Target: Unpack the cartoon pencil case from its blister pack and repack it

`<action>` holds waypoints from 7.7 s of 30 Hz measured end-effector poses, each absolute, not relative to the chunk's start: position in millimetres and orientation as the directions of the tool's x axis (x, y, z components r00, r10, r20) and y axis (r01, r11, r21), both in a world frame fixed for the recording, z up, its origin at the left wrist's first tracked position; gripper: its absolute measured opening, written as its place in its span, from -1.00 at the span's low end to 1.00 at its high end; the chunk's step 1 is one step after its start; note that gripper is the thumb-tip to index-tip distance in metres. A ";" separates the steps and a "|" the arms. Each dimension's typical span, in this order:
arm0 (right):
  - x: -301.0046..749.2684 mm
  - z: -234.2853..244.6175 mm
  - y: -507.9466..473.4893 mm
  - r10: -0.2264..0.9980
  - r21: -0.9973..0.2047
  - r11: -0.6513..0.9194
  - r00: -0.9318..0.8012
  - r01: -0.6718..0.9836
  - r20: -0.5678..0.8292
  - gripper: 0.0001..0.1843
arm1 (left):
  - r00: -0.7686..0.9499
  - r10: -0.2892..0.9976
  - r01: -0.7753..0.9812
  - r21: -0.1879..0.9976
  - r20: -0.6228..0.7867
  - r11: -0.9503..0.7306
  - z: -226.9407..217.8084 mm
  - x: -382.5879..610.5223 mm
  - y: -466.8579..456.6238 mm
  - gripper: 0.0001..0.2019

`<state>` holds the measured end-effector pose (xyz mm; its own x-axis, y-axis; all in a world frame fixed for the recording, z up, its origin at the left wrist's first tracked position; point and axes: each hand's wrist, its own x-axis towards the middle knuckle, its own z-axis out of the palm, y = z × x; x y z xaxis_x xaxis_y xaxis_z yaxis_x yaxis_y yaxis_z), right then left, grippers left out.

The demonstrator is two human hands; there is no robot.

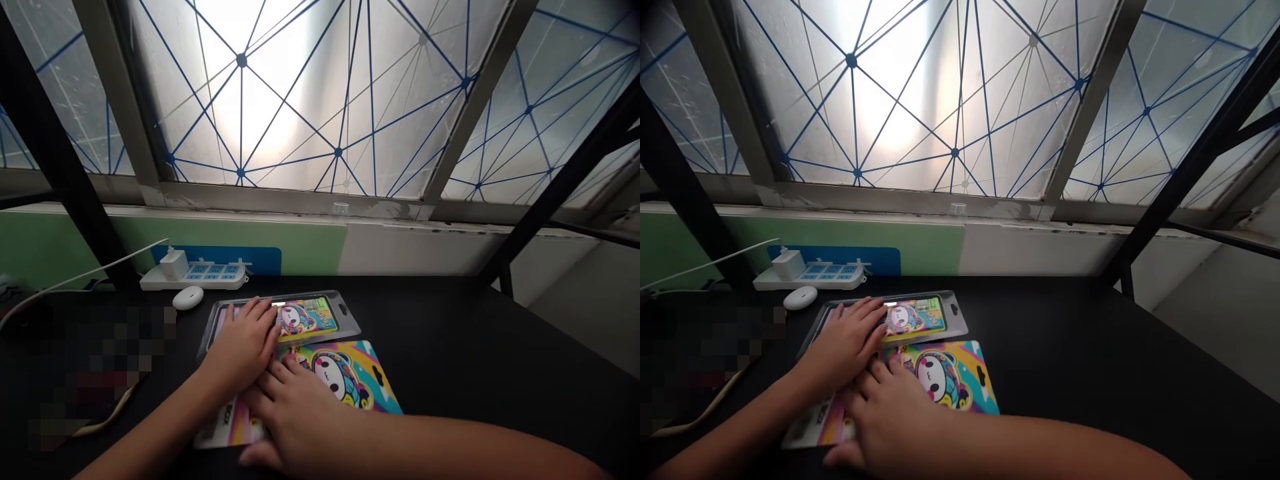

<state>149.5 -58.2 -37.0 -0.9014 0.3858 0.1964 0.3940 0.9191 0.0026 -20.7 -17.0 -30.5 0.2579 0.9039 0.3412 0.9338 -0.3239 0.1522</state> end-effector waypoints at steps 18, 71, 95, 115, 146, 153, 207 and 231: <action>192.5 2.3 15.3 0.477 0.116 0.805 -0.752 0.581 0.455 -0.72 | 0.283 0.924 0.944 0.096 0.257 -0.316 -23.6 -51.4 -11.8 -0.46; 282.8 4.2 -64.8 0.388 0.111 0.794 -0.640 0.597 0.663 -0.44 | 0.485 0.532 0.817 -0.143 0.694 -0.558 11.9 -55.4 -112.5 -0.62; 287.6 20.0 -25.7 0.801 -0.649 0.508 -0.587 0.566 0.115 -0.59 | 0.104 0.969 0.767 0.602 0.226 -0.223 -43.7 -55.1 -140.8 -0.02; 314.1 -37.4 -66.8 0.826 -0.561 0.543 -0.518 0.625 0.222 -0.37 | 0.059 0.969 0.825 0.535 0.238 -0.181 -38.3 -59.1 -137.7 -0.46; 186.0 -13.2 -38.8 0.712 -0.149 0.698 -0.654 0.701 0.255 -0.64 | 0.221 0.957 0.852 0.440 0.189 -0.284 -48.1 -57.8 -133.1 -0.26; 186.1 -13.0 -36.2 0.636 -0.058 0.725 -0.635 0.686 0.439 -0.66 | 0.208 0.966 0.838 0.481 0.156 -0.258 -42.7 -54.4 -134.1 -0.25; 269.1 11.6 3.6 0.743 -0.410 0.645 -0.405 0.645 0.532 -0.44 | -0.081 0.828 0.869 0.447 0.555 -0.215 16.5 -38.8 -75.2 -0.24; 212.1 -25.2 -32.0 0.611 -0.267 0.787 -0.763 0.556 0.212 -0.36 | 0.071 0.997 0.978 0.192 0.036 -0.076 -11.9 -6.8 32.4 -0.24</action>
<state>212.1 -32.0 -25.2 -0.7630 0.6106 0.2120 0.5559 0.7873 -0.2667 -6.8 32.4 -11.9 0.0707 0.9968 0.0359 0.9784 -0.0764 0.1922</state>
